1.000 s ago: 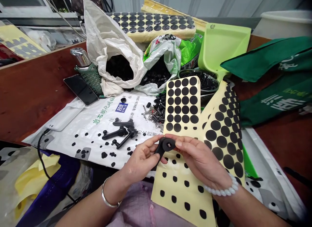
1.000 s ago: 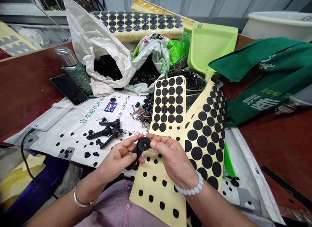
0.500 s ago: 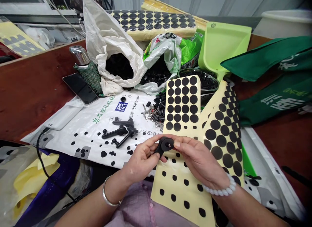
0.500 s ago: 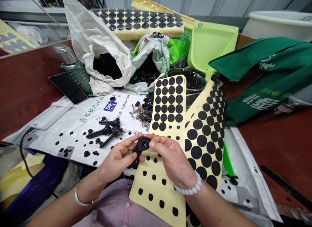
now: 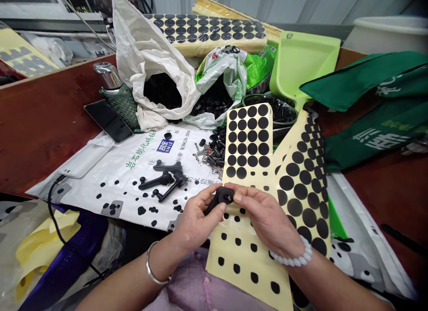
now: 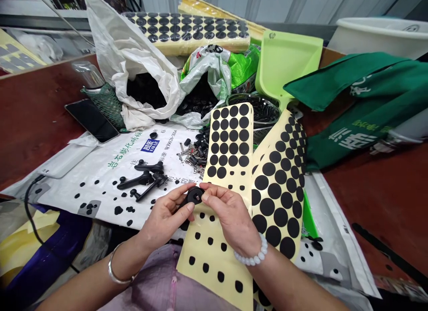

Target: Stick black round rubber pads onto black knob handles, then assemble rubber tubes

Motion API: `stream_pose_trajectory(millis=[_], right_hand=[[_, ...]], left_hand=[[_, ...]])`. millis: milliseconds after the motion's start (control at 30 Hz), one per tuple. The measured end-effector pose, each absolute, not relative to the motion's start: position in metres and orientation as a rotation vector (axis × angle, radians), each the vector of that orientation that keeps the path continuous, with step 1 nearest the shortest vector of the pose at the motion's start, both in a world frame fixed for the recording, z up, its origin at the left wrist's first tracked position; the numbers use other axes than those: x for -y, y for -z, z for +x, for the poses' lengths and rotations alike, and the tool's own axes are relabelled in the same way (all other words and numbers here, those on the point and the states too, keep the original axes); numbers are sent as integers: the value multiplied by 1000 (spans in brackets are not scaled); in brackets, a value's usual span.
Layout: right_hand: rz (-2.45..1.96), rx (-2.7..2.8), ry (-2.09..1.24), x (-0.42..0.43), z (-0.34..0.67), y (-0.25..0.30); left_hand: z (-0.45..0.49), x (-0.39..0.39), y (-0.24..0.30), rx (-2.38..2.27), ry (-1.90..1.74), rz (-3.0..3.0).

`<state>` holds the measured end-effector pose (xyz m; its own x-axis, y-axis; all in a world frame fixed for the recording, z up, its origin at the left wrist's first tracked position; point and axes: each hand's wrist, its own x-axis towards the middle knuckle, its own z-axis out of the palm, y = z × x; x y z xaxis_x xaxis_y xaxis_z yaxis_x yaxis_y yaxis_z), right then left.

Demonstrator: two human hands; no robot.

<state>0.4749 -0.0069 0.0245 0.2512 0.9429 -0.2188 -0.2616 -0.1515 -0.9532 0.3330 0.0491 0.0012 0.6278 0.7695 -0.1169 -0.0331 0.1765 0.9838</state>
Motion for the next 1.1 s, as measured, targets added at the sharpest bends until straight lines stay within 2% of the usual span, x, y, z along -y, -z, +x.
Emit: stream_pose_trajectory(millis=[500, 733, 967, 1100], right_hand=[[-1481, 921, -966, 7, 473, -21], [-1606, 1057, -589, 7, 476, -10], [-1472, 1112, -1033, 3, 470, -20], [-1433, 1127, -1168, 5, 469, -28]], left_hand=[[335, -50, -1, -723, -643, 1289], [333, -50, 6, -715, -685, 1257], [339, -46, 4, -646, -676, 1131], [330, -54, -1, -700, -654, 1132]])
